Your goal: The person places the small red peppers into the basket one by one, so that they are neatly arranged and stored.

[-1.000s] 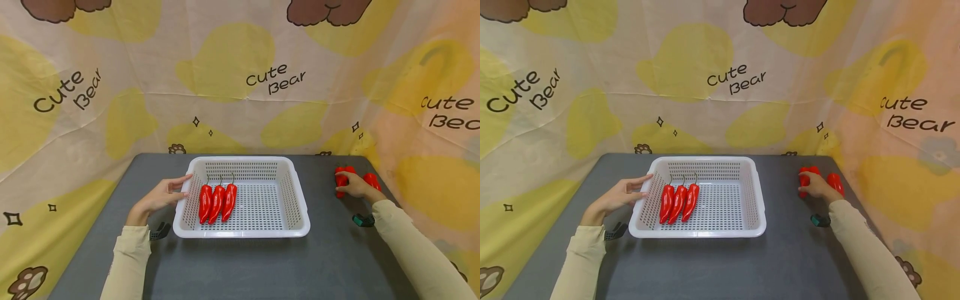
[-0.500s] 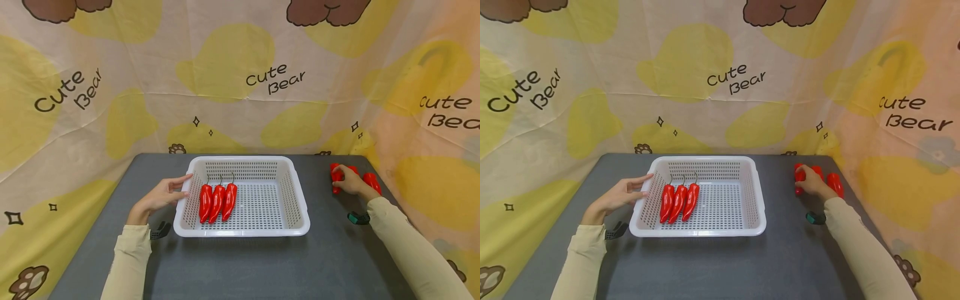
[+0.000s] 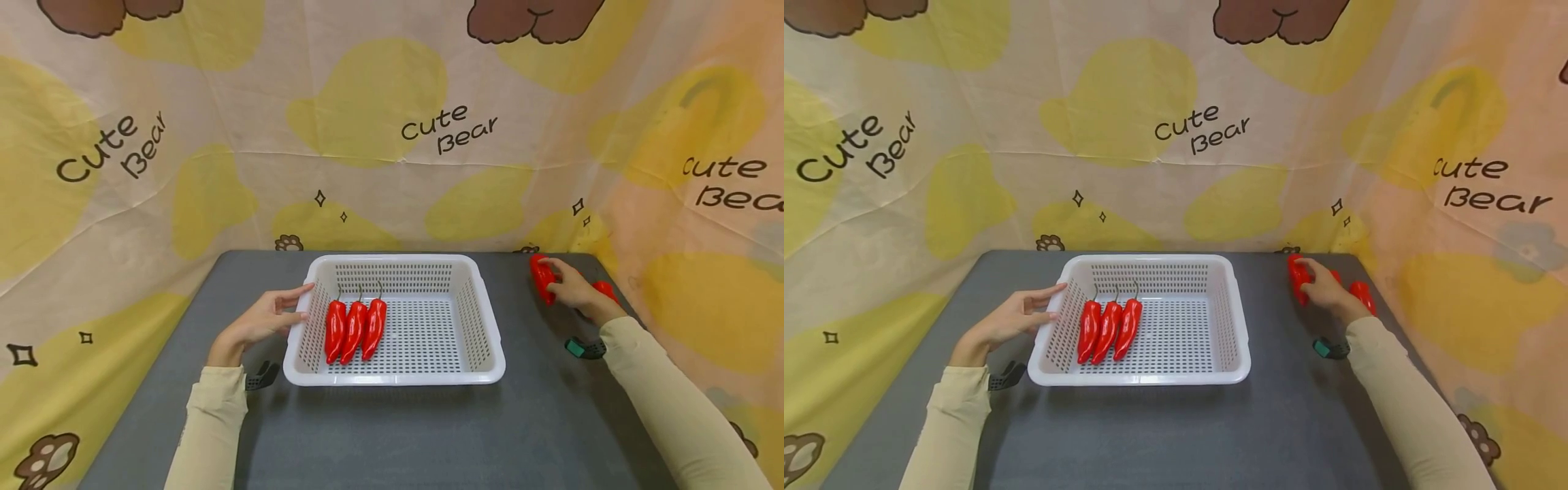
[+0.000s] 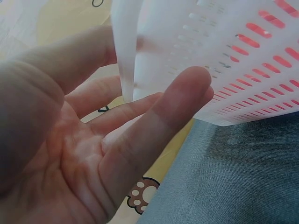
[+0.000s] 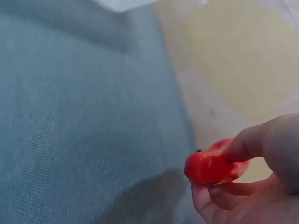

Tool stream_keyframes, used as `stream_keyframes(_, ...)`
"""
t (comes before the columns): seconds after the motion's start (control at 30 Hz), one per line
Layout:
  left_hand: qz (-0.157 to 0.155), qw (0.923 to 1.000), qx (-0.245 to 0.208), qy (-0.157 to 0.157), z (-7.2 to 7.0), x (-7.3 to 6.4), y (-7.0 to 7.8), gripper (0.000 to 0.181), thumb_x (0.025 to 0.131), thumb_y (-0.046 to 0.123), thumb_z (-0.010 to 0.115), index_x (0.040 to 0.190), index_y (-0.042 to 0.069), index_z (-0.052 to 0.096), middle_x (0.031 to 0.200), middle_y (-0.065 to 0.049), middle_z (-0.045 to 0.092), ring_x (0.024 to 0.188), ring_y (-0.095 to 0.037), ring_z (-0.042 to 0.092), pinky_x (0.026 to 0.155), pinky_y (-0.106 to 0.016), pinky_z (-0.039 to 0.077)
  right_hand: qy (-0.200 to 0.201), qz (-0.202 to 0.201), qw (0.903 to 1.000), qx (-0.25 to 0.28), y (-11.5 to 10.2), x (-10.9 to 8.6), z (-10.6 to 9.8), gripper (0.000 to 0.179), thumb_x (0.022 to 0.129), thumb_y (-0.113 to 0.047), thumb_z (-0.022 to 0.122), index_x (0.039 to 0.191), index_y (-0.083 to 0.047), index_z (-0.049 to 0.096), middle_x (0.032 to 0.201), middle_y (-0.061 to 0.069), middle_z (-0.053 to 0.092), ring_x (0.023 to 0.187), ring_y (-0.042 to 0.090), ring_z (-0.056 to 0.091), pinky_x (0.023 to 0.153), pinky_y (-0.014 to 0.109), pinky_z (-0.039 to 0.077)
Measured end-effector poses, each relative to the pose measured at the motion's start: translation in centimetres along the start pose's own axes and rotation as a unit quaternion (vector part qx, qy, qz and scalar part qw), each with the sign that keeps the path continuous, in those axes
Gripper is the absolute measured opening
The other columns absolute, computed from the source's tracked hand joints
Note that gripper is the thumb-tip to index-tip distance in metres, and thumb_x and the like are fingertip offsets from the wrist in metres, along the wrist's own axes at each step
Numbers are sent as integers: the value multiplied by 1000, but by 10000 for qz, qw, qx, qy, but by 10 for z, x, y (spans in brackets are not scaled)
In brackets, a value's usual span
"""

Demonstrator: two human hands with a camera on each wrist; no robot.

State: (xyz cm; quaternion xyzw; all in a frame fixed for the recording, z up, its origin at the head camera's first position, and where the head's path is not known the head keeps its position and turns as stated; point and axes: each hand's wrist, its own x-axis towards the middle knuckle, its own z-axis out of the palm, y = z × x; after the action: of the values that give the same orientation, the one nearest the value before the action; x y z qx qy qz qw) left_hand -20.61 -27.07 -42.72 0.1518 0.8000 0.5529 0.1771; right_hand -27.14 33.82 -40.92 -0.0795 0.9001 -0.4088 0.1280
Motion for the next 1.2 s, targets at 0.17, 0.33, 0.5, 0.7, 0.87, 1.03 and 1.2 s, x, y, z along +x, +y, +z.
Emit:
stream_keyframes(0.17,-45,10000,7,9,1,0,-2,72,97,11,67,159,7,31,154,-31,41,105,-30,70,79,-45,64,-192,28,9961,864,-9,-1,-2,67,101,4,39,161,-3,11,149,40,32,99,25,53,74,24,54)
stream_keyframes(0.33,-55,10000,15,22,2,-2,-3,72,97,12,67,159,7,31,154,-31,41,106,-30,69,79,-46,64,-406,-118,9908,1289,-27,2,-2,70,103,0,40,164,-15,8,161,32,20,113,30,49,80,20,51)
stream_keyframes(0.5,-77,10000,16,49,2,-4,-2,73,97,13,68,159,8,30,155,-31,41,108,-30,69,81,-47,64,-633,-423,9842,1600,-51,2,2,71,104,-2,42,164,-16,8,166,30,10,141,47,28,88,15,51)
stream_keyframes(0.7,-53,10000,50,65,2,-1,-2,72,97,14,68,159,9,32,154,-30,42,106,-30,70,80,-48,63,-664,-723,9777,1859,-74,2,10,70,104,-4,49,163,-14,14,166,26,13,143,48,29,91,15,53)
stream_keyframes(0.87,-97,9999,36,60,1,-1,-3,73,97,14,68,159,9,31,154,-31,43,107,-29,70,81,-47,64,-678,-858,9769,1833,-89,6,20,70,103,-7,52,163,-16,17,167,23,15,147,48,27,92,15,53)
stream_keyframes(1.03,-50,10000,24,40,0,-1,-3,73,97,14,68,159,8,31,154,-31,42,109,-31,70,81,-47,64,-688,-989,9775,1732,-101,14,30,68,103,-8,52,162,-18,20,167,21,19,147,46,29,113,41,47)
stream_keyframes(1.2,-17,10000,-3,21,-1,1,-1,72,97,13,67,159,7,31,154,-31,42,109,-31,69,81,-46,64,-745,-1129,9752,1749,-109,21,43,68,103,-7,52,162,-16,20,165,22,22,146,46,31,117,64,35)
